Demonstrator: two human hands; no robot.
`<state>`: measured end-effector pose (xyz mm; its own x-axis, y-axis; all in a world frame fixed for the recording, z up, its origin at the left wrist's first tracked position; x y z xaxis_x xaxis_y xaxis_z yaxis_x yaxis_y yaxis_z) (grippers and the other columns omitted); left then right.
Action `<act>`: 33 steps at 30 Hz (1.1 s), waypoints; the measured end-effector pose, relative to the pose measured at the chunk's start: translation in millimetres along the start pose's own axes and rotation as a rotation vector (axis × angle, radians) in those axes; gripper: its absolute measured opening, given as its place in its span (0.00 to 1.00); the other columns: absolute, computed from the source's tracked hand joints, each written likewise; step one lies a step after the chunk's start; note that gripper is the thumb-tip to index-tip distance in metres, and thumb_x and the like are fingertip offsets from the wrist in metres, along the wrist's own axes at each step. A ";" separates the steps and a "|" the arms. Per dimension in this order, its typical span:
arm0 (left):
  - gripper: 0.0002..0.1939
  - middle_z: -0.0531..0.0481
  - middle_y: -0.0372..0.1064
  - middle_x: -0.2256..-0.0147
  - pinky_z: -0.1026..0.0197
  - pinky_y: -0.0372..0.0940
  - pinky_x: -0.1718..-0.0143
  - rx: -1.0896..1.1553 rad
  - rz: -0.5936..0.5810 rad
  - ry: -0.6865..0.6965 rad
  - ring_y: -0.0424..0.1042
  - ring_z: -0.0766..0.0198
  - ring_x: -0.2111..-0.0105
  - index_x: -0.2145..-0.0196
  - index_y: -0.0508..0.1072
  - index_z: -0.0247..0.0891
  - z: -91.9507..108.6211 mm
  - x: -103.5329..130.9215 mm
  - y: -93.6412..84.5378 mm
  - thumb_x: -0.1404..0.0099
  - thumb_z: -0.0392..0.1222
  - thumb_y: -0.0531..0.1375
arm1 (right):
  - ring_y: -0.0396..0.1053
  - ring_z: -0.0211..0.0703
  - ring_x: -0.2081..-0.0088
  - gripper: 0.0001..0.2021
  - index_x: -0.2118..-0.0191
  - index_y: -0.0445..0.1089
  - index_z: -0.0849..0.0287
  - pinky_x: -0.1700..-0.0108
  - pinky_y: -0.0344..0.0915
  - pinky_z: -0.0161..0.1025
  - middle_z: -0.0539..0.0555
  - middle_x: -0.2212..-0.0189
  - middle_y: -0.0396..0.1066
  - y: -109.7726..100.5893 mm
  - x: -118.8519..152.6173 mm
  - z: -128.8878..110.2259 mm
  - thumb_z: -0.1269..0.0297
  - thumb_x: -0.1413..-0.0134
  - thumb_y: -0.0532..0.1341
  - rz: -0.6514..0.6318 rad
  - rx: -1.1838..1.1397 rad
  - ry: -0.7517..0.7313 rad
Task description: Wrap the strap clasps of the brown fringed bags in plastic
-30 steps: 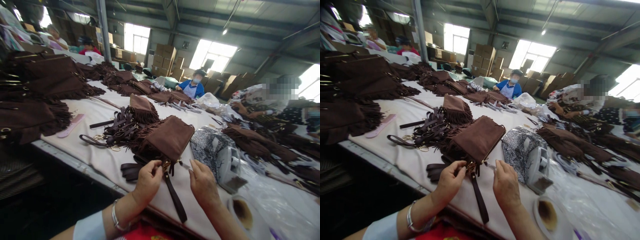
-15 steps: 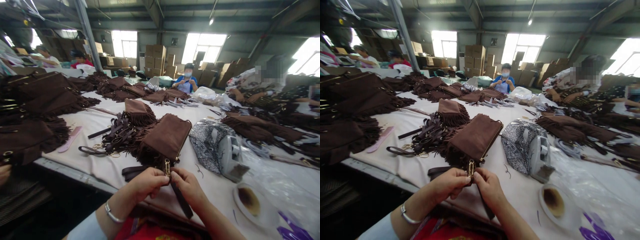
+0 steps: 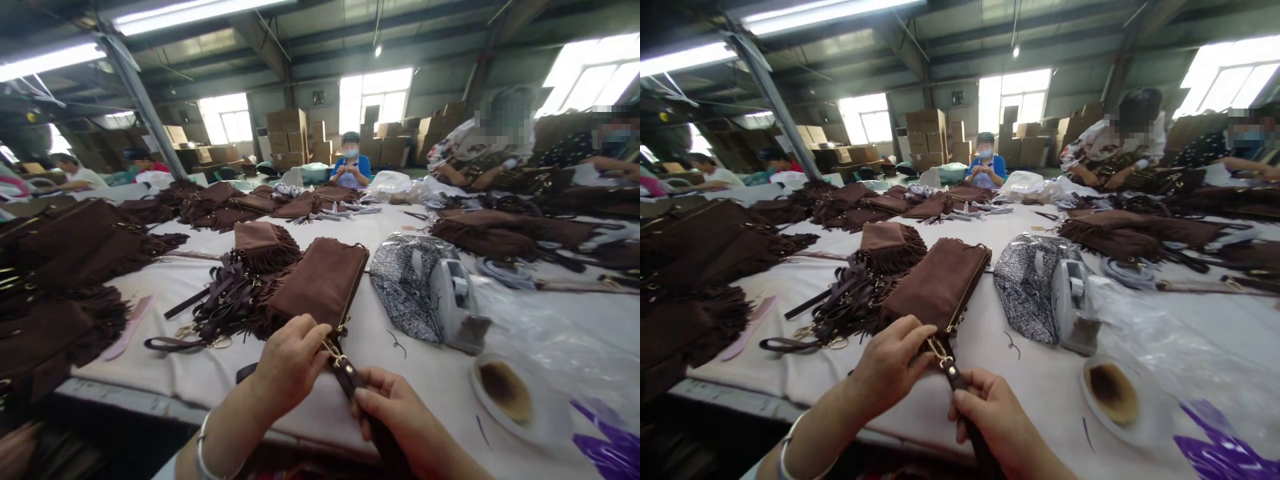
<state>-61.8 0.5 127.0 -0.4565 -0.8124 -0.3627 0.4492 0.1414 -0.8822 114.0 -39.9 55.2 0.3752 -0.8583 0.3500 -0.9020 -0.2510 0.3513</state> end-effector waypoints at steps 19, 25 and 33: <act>0.19 0.43 0.70 0.59 0.59 0.65 0.57 -0.390 0.047 -0.136 0.71 0.57 0.60 0.47 0.70 0.36 -22.9 -98.7 29.0 0.35 0.32 0.52 | 0.66 0.32 0.83 0.18 0.69 0.66 0.62 0.81 0.53 0.28 0.51 0.77 0.73 -20.3 -0.9 -11.7 0.51 0.53 0.65 0.067 -0.115 -0.083; 0.17 0.41 0.70 0.54 0.53 0.61 0.47 0.000 0.211 -0.089 0.68 0.53 0.52 0.49 0.72 0.38 -4.5 -42.0 26.7 0.34 0.38 0.54 | 0.64 0.31 0.86 0.20 0.70 0.65 0.63 0.85 0.47 0.27 0.53 0.77 0.73 -21.6 -2.1 13.5 0.47 0.53 0.64 0.053 -0.105 -0.027; 0.22 0.42 0.75 0.65 0.60 0.65 0.64 1.297 -0.264 -0.722 0.73 0.57 0.65 0.59 0.76 0.31 28.1 30.3 90.0 0.38 0.55 0.60 | 0.61 0.29 0.89 0.24 0.70 0.65 0.62 0.87 0.45 0.26 0.51 0.82 0.71 0.7 -3.0 34.5 0.41 0.50 0.59 -0.086 0.002 0.025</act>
<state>-13.6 -27.3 45.0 -0.3390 -0.8841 0.3216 0.9408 -0.3195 0.1134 104.9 -52.9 24.4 0.4569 -0.8218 0.3405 -0.8665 -0.3246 0.3794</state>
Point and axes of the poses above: each hand's wrist, its own x-axis away from the middle knuckle, its own y-axis out of the palm, z = x × y, the point moved 3 cm from there along -x, towards the middle knuckle
